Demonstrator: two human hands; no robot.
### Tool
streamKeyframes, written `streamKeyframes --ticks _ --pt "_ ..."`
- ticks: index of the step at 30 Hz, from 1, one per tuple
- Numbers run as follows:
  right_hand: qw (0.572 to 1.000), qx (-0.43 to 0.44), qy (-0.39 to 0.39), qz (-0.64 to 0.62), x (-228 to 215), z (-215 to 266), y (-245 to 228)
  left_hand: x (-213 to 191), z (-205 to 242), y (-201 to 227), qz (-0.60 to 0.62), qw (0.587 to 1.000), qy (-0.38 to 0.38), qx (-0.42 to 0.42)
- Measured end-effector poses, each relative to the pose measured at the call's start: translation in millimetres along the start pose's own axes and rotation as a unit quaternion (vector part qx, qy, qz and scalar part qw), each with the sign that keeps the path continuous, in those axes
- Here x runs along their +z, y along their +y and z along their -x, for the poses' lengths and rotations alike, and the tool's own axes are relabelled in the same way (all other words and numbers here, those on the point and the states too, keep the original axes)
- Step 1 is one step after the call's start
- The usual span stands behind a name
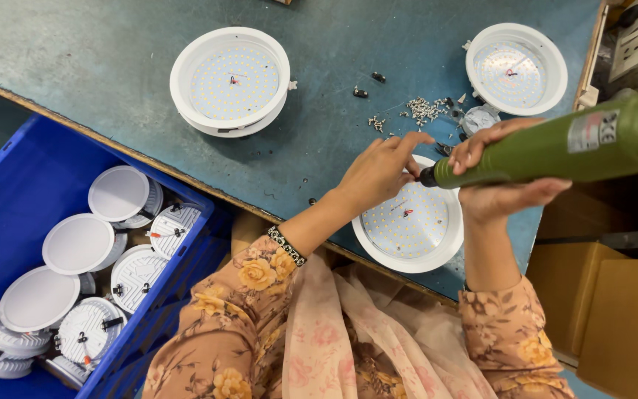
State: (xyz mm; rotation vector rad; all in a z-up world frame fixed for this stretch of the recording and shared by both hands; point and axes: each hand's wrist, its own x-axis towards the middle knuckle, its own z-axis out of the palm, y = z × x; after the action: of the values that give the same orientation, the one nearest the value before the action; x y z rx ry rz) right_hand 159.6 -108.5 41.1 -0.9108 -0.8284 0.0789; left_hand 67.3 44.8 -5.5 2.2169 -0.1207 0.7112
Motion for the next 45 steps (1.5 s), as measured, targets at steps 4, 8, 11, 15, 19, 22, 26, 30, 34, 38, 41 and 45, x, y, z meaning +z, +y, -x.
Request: streamKeyframes --ticks 4,8,11,15,19,22,26,30,34,38,41,45 --pt "1.000 0.023 -0.010 -0.004 -5 -3 7 9 3 -6 -0.057 0.998 -0.006 0.002" --pt "1.000 0.021 -0.007 0.001 -5 -5 9 12 3 -8 -0.098 0.995 0.014 0.018" --pt "1.000 0.023 -0.016 0.004 -4 -7 11 12 3 -10 -0.112 0.994 0.008 0.012" --pt "0.999 0.043 -0.034 0.001 -6 -14 13 13 1 -11 -0.102 0.995 0.000 0.001" --pt "0.997 0.056 -0.043 -0.008 -6 -19 14 11 0 -9 -0.108 0.994 0.004 -0.001" --pt "0.998 0.049 -0.047 0.009 -4 -20 14 10 -1 -6 -0.110 0.994 -0.005 -0.010" --pt "0.998 0.048 -0.050 0.009 0 -20 13 9 1 -6 -0.117 0.992 0.024 -0.037" --pt "0.997 0.054 -0.056 0.022 2 -23 11 7 5 -23 -0.143 0.981 0.030 -0.131" --pt "0.995 0.064 -0.074 0.015 7 -26 10 10 -8 -43 -0.084 0.964 -0.137 -0.213" --pt "0.996 0.049 -0.073 0.031 11 -27 11 10 -16 -48 -0.047 0.962 -0.140 -0.232" --pt "0.996 0.047 -0.071 0.026 9 -24 11 11 -17 -47 -0.041 0.957 -0.145 -0.247" --pt "0.994 0.066 -0.082 0.001 10 -29 15 9 -16 -46 -0.041 0.965 -0.126 -0.227"
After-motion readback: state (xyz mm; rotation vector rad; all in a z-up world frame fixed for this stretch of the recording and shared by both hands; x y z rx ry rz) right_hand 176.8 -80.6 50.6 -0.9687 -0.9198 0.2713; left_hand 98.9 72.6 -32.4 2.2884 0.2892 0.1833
